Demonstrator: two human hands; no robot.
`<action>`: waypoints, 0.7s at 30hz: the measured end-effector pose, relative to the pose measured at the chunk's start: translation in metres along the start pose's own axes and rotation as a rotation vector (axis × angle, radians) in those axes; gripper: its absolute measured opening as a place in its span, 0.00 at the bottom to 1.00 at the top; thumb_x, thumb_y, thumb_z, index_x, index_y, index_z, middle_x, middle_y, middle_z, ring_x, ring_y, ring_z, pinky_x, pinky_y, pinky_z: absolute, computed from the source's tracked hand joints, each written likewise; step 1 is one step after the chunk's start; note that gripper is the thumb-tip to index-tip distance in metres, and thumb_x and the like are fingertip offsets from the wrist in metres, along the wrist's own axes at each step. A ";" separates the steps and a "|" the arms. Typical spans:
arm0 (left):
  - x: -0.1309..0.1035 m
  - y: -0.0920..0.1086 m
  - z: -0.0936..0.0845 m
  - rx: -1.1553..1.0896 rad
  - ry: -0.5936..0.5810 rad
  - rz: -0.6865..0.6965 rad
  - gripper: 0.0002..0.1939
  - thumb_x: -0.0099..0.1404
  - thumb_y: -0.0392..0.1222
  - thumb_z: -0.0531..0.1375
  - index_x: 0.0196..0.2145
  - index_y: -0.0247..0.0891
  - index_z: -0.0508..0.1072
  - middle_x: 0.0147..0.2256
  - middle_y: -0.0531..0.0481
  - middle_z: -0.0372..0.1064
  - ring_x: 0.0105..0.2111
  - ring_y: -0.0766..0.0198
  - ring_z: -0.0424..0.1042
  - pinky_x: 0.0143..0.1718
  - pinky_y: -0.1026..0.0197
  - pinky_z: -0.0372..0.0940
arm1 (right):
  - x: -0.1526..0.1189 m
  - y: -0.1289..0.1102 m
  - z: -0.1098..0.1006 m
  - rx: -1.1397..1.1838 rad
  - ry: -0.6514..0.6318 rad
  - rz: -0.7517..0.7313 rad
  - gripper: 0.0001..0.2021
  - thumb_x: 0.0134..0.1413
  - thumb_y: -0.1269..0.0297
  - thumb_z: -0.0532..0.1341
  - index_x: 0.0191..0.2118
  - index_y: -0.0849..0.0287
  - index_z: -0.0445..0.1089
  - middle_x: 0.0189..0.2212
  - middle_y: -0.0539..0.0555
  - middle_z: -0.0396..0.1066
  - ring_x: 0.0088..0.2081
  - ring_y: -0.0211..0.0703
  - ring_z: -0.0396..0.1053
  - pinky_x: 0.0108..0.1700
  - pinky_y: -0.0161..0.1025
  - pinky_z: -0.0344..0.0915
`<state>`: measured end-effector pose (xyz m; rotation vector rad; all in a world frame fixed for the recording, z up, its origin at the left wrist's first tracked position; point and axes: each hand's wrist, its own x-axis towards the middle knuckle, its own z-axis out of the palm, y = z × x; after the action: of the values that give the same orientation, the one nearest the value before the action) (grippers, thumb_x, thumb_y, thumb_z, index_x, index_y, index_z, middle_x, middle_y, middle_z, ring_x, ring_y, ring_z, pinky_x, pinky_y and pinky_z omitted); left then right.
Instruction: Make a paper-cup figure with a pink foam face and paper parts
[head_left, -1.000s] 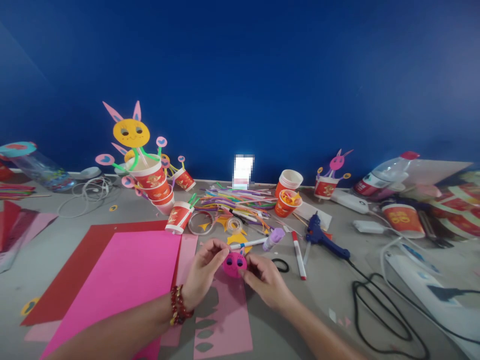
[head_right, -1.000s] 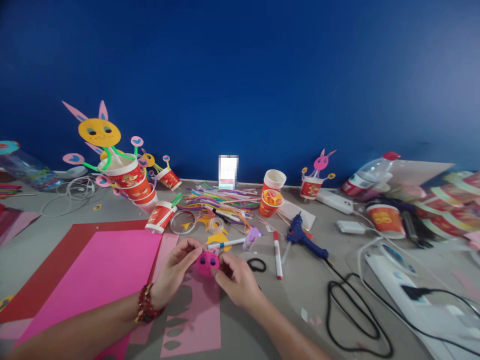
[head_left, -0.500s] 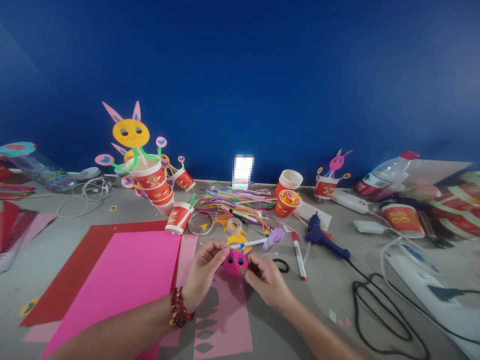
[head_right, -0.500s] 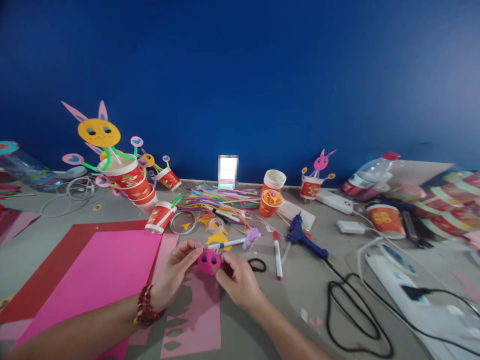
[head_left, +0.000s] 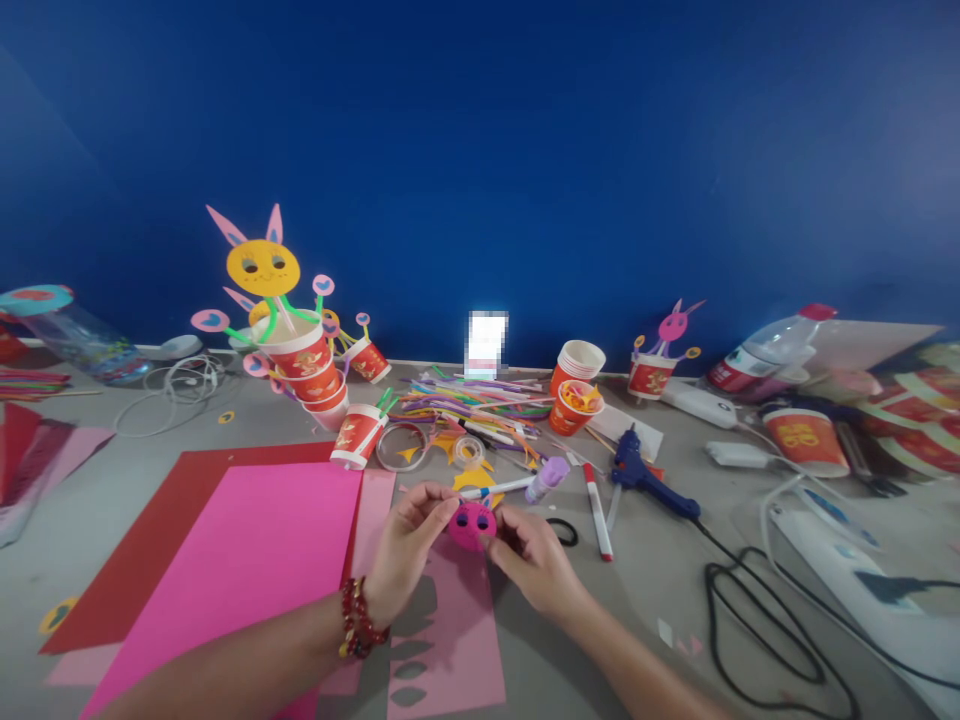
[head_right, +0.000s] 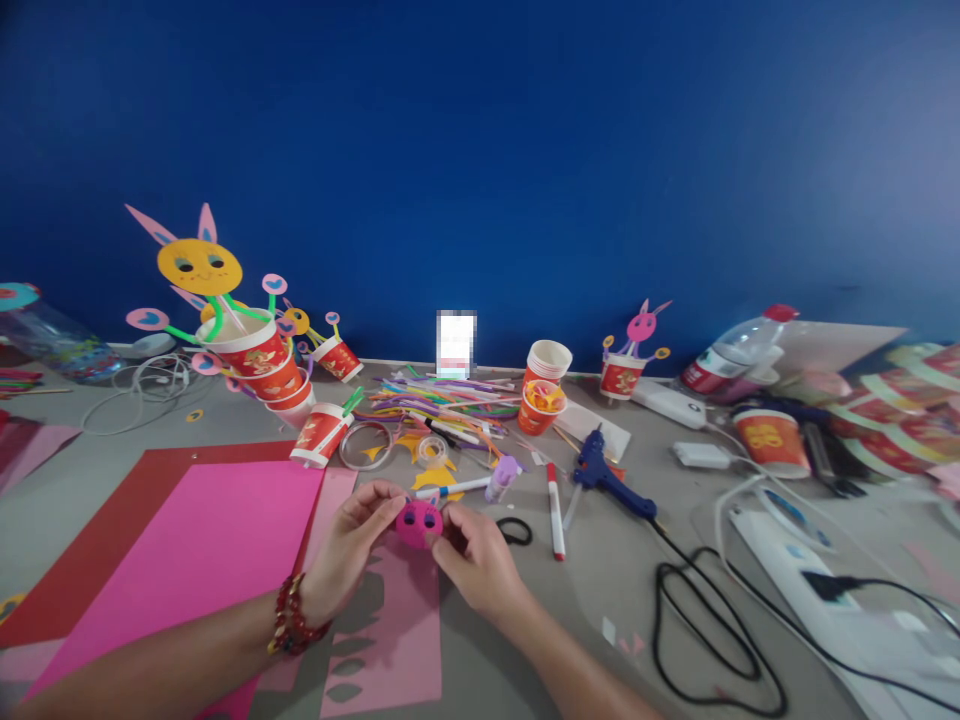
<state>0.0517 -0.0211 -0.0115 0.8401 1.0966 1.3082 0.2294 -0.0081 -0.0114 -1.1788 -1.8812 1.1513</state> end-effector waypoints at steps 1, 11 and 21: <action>0.000 0.000 0.000 -0.004 0.000 -0.004 0.16 0.55 0.51 0.68 0.33 0.36 0.74 0.29 0.51 0.75 0.28 0.65 0.72 0.31 0.64 0.67 | 0.000 0.000 0.000 -0.004 0.001 0.000 0.08 0.50 0.71 0.54 0.24 0.56 0.54 0.21 0.44 0.52 0.23 0.36 0.51 0.25 0.33 0.47; -0.001 0.002 0.003 -0.039 -0.003 -0.029 0.16 0.54 0.50 0.69 0.32 0.36 0.74 0.29 0.51 0.75 0.27 0.66 0.72 0.31 0.65 0.67 | -0.002 0.003 0.000 -0.041 -0.002 -0.001 0.08 0.51 0.71 0.54 0.24 0.56 0.53 0.21 0.44 0.52 0.24 0.36 0.51 0.25 0.33 0.47; -0.001 0.000 0.002 0.019 0.002 0.021 0.14 0.56 0.50 0.67 0.34 0.37 0.75 0.32 0.50 0.76 0.31 0.65 0.72 0.34 0.65 0.66 | -0.001 0.003 0.000 -0.061 0.000 -0.009 0.09 0.53 0.69 0.54 0.25 0.56 0.54 0.20 0.44 0.53 0.23 0.36 0.52 0.24 0.32 0.47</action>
<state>0.0534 -0.0217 -0.0107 0.8669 1.1060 1.3178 0.2305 -0.0082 -0.0139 -1.2022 -1.9314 1.0960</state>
